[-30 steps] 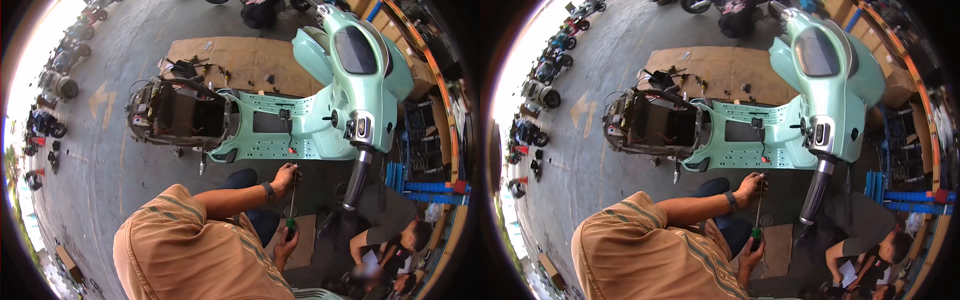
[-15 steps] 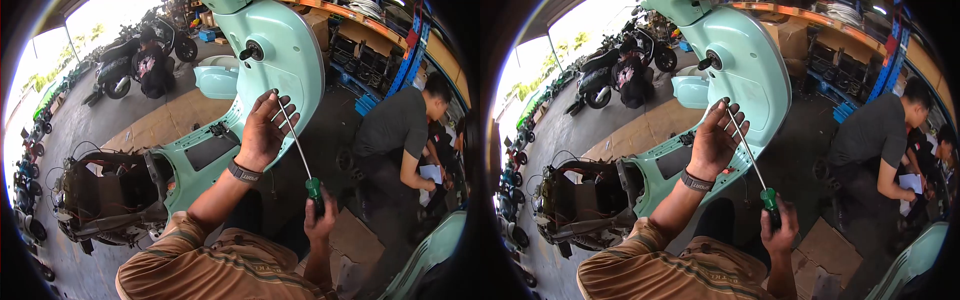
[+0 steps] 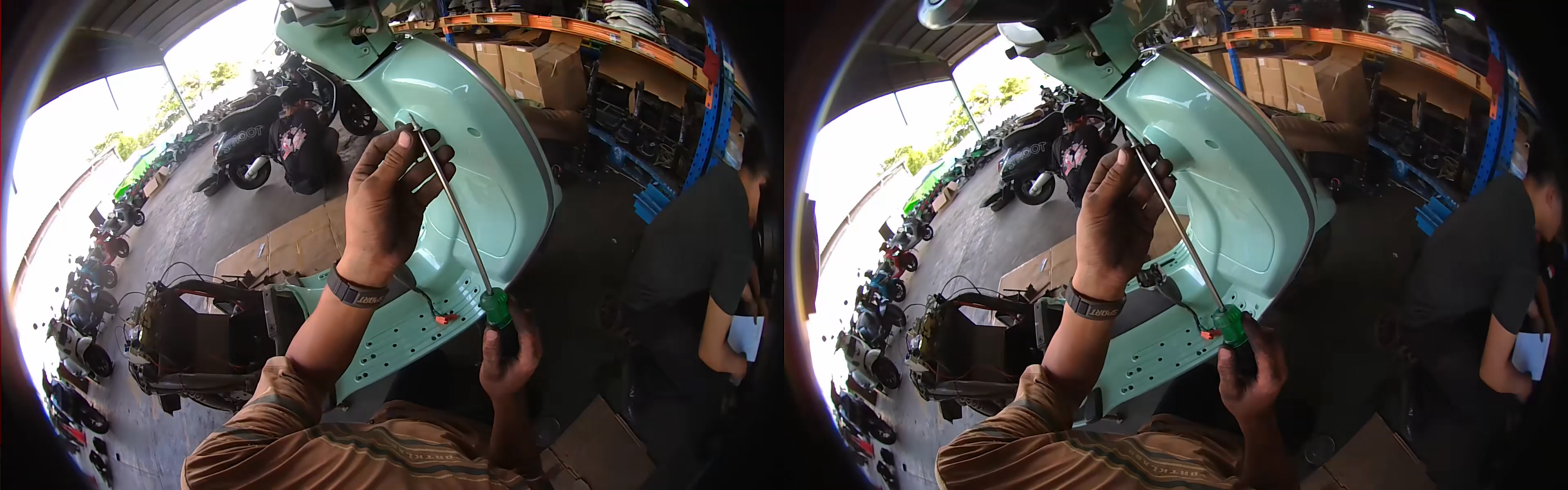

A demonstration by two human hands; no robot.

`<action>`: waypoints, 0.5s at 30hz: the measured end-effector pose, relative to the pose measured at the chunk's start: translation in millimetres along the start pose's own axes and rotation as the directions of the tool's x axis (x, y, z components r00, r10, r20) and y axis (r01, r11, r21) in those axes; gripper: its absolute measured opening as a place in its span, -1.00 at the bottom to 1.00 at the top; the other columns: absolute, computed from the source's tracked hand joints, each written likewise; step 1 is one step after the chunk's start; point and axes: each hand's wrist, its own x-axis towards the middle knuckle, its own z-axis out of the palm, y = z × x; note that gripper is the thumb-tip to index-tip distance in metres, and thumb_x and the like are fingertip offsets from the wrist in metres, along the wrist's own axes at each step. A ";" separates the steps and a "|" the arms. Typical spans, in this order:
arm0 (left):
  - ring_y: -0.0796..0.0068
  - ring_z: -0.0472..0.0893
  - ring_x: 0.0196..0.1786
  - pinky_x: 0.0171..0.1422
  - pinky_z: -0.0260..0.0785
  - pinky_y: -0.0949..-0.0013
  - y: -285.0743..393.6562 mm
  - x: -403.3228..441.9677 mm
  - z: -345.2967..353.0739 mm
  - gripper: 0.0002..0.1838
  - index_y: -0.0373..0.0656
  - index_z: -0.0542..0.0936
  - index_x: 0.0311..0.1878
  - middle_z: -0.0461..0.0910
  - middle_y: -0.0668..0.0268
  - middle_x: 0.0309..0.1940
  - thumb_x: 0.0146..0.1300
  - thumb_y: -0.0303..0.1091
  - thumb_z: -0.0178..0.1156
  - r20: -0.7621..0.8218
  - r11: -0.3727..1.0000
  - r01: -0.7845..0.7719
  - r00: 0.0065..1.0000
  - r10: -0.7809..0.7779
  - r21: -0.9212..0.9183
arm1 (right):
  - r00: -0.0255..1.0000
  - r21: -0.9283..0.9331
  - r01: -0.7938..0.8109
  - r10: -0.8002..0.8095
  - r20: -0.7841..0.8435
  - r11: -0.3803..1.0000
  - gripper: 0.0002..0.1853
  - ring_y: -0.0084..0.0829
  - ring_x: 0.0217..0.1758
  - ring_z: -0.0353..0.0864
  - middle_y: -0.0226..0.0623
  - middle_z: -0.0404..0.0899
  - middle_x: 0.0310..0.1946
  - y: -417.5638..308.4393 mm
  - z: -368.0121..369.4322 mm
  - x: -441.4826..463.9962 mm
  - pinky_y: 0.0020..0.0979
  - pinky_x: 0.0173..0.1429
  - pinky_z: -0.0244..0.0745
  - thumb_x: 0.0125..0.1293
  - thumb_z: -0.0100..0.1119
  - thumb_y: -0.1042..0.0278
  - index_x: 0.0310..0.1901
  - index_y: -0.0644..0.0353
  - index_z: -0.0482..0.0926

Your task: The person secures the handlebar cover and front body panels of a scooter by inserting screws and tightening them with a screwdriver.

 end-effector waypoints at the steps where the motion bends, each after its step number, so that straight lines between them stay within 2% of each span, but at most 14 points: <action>1: 0.19 0.69 0.04 0.14 0.61 0.14 2.4 2.1 -0.2 -0.76 -0.22 0.55 0.02 0.65 0.15 -0.05 0.41 -0.29 0.21 -0.003 1.000 0.014 1.000 -0.014 0.004 | 1.000 0.027 0.001 -0.001 -0.008 1.000 -0.54 -0.23 -0.17 0.57 -0.03 0.58 -0.13 6.1 4.3 1.3 -0.25 -0.06 0.47 0.37 0.17 0.24 0.16 0.43 0.48; 3: 0.18 0.67 0.07 0.15 0.60 0.14 5.6 6.4 -2.3 -0.68 -0.23 0.51 0.11 0.65 0.14 -0.04 0.41 -0.26 0.21 0.025 0.994 0.091 0.996 -0.090 -0.053 | 1.000 0.133 0.009 -0.005 -0.030 0.991 -0.54 -0.25 -0.20 0.56 -0.05 0.57 -0.15 16.3 13.1 3.0 -0.27 -0.07 0.46 0.37 0.15 0.22 0.15 0.44 0.48; 5: 0.19 0.67 0.07 0.17 0.59 0.16 11.8 7.0 4.8 -0.65 -0.24 0.48 0.16 0.64 0.13 -0.02 0.40 -0.30 0.22 0.022 0.997 0.073 0.997 -0.073 0.001 | 1.000 0.142 -0.005 0.008 -0.016 0.990 -0.52 -0.21 -0.16 0.58 -0.02 0.58 -0.12 25.7 18.2 -0.1 -0.26 -0.03 0.47 0.37 0.14 0.18 0.13 0.45 0.48; 6: 0.21 0.67 0.07 0.19 0.57 0.18 14.7 7.8 6.2 -0.60 -0.25 0.45 0.22 0.64 0.12 -0.01 0.39 -0.34 0.23 0.020 0.997 0.065 0.998 -0.066 0.028 | 0.999 0.131 0.009 -0.004 -0.039 0.991 -0.52 -0.15 -0.14 0.60 0.00 0.60 -0.12 26.3 19.9 1.8 -0.22 -0.02 0.50 0.33 0.20 0.22 0.13 0.44 0.50; 7: 0.24 0.65 0.09 0.22 0.55 0.18 17.7 16.3 2.1 -0.55 -0.28 0.41 0.26 0.62 0.10 0.02 0.36 -0.39 0.26 0.055 0.879 -0.255 0.965 0.255 0.404 | 0.998 0.116 0.024 -0.016 -0.063 0.993 -0.52 -0.08 -0.12 0.63 0.02 0.61 -0.12 27.4 20.8 3.6 -0.18 0.00 0.54 0.28 0.27 0.25 0.13 0.42 0.52; 8: 0.26 0.64 0.10 0.24 0.53 0.18 22.3 31.6 -6.5 -0.49 -0.30 0.37 0.30 0.60 0.08 0.05 0.33 -0.45 0.28 0.204 0.535 -0.492 0.837 0.508 0.687 | 0.998 0.116 0.017 -0.010 -0.064 0.993 -0.53 -0.08 -0.12 0.63 0.01 0.62 -0.12 29.7 21.2 4.5 -0.19 0.00 0.54 0.27 0.26 0.26 0.11 0.42 0.53; 9: 0.28 0.54 0.23 0.26 0.50 0.21 29.8 56.7 -29.4 -0.31 -0.32 0.30 0.36 0.42 0.02 0.27 0.20 -0.47 0.39 0.384 0.146 -0.612 0.645 0.660 0.777 | 0.998 0.125 0.018 -0.010 -0.061 0.992 -0.53 -0.08 -0.12 0.63 0.01 0.62 -0.12 33.0 22.4 4.3 -0.19 0.00 0.54 0.27 0.26 0.26 0.11 0.42 0.53; 10: 0.13 0.31 0.43 0.39 0.36 0.12 44.2 75.5 -39.0 0.01 -0.29 0.14 0.47 0.16 -0.04 0.43 0.03 -0.31 0.55 0.572 -0.308 -0.517 0.491 0.658 0.798 | 0.997 0.134 -0.003 0.012 -0.070 0.991 -0.54 -0.10 -0.13 0.63 0.01 0.62 -0.14 36.5 22.8 3.7 -0.19 -0.01 0.54 0.26 0.26 0.28 0.10 0.43 0.53; 11: 0.13 0.31 0.43 0.39 0.36 0.12 58.1 98.8 -50.7 0.01 -0.29 0.14 0.47 0.16 -0.04 0.43 0.03 -0.31 0.55 0.571 -0.311 -0.513 0.492 0.658 0.800 | 0.996 0.140 -0.024 0.036 -0.079 0.990 -0.55 -0.11 -0.14 0.64 0.00 0.62 -0.15 39.5 23.2 3.6 -0.20 -0.02 0.54 0.26 0.25 0.29 0.10 0.44 0.53; 13: -0.01 0.05 0.54 0.52 0.15 0.05 81.7 140.4 -70.1 0.31 -0.26 -0.05 0.53 -0.03 -0.11 0.49 -0.17 -0.16 0.66 0.642 -0.440 -0.468 0.514 0.569 0.766 | 0.996 0.119 -0.039 0.048 -0.070 0.992 -0.55 -0.12 -0.16 0.64 -0.01 0.61 -0.17 43.2 23.1 6.0 -0.21 -0.03 0.55 0.26 0.25 0.30 0.09 0.44 0.53; 14: -0.01 0.05 0.54 0.52 0.15 0.05 89.0 150.0 -73.4 0.31 -0.26 -0.05 0.53 -0.03 -0.11 0.49 -0.17 -0.16 0.66 0.641 -0.439 -0.468 0.516 0.568 0.767 | 0.996 0.095 -0.053 0.060 -0.066 0.994 -0.55 -0.13 -0.17 0.64 -0.02 0.61 -0.18 44.5 23.5 7.1 -0.22 -0.04 0.55 0.26 0.25 0.30 0.09 0.44 0.53; 15: 0.06 0.03 0.57 0.55 0.11 0.03 94.4 157.1 -76.7 0.38 -0.21 -0.16 0.56 -0.14 -0.05 0.54 -0.17 -0.19 0.66 0.656 -0.454 -0.474 0.550 0.517 0.755 | 0.996 0.094 -0.056 0.062 -0.064 0.994 -0.55 -0.13 -0.17 0.64 -0.02 0.61 -0.18 45.9 24.8 8.3 -0.22 -0.04 0.55 0.26 0.25 0.30 0.09 0.44 0.53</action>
